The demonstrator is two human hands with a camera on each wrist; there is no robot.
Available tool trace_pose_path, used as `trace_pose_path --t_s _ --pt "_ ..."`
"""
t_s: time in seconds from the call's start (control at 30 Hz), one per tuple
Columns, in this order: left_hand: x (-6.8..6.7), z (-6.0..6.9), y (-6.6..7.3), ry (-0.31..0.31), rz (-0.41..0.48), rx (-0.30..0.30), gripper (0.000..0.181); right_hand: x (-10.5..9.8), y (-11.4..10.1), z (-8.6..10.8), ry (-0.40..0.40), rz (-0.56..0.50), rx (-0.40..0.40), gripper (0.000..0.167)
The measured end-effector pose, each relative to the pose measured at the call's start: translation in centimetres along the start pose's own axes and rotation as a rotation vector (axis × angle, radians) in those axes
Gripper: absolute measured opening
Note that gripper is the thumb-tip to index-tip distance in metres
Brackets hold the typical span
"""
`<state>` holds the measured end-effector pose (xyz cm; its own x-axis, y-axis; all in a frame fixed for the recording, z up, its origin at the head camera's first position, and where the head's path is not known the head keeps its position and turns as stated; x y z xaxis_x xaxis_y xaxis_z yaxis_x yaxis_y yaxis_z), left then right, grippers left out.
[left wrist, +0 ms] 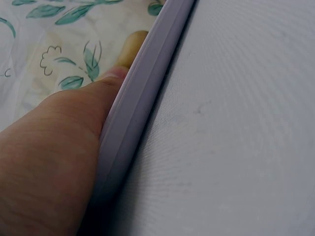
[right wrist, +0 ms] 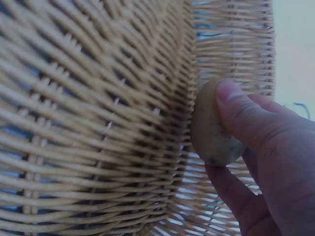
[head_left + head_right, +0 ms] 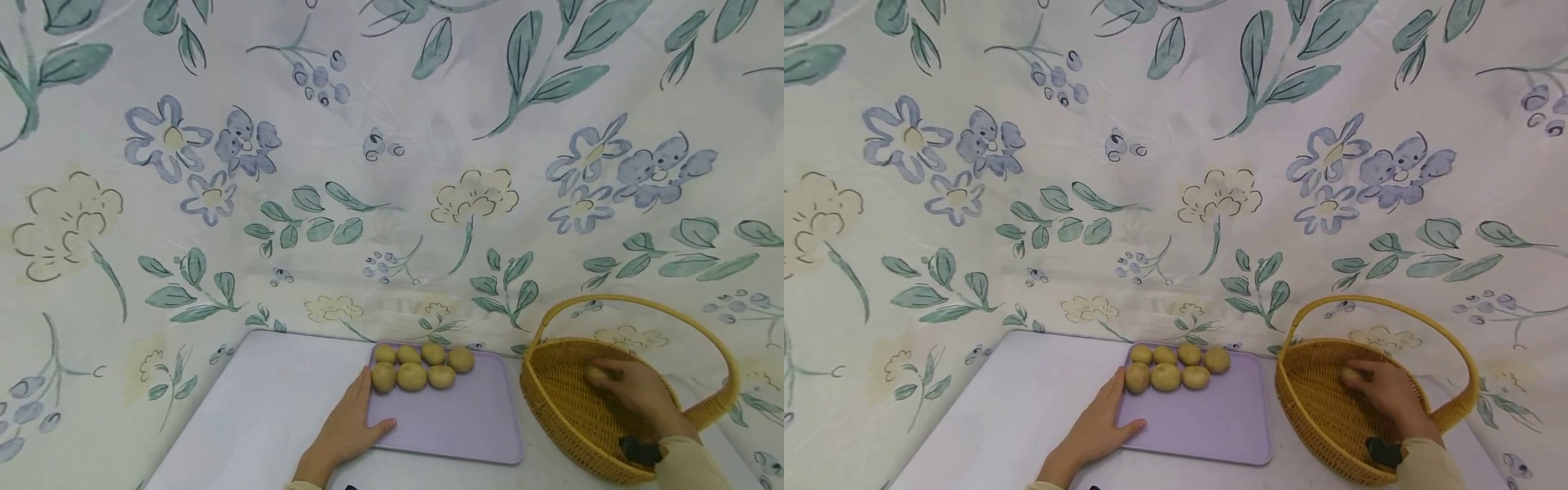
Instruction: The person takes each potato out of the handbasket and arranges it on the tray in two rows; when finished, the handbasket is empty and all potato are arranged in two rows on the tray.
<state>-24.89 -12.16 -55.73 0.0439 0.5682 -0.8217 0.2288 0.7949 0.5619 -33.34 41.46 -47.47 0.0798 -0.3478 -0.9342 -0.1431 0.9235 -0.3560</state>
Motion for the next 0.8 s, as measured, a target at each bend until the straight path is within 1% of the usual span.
trace_pose_path --t_s 0.17,0.37,0.47,0.67,0.8 --pt "0.1 0.0 0.0 -0.008 -0.002 -0.006 0.114 -0.7 -0.7 0.3 -0.007 -0.013 -0.003 0.059" --pt "0.0 -0.3 -0.1 0.0 -0.021 -0.004 0.115 -2.1 -1.9 1.1 0.021 -0.052 -0.004 0.063" --pt "-0.1 -0.3 -0.1 0.006 -0.02 0.0 0.115 -2.3 -2.5 1.6 0.032 -0.076 -0.005 0.064" --pt "-0.2 -0.3 0.0 -0.008 -0.002 -0.012 0.115 -2.3 -3.7 2.3 0.096 -0.075 -0.043 0.057" --pt "0.0 -0.2 0.0 -0.016 0.005 -0.02 0.115 -2.5 -4.6 2.8 0.119 -0.066 -0.064 0.054"
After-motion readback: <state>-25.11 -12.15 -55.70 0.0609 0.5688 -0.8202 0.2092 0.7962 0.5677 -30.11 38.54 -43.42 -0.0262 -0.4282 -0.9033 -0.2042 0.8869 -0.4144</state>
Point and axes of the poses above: each hand's wrist, its own z-axis away from the middle knuckle, its own x-axis out of the palm, y = z × x, the point moved 2 cm from there along -z, towards the middle knuckle, and after that the axes turned 5 degrees about -y, right-handed, at the moved point
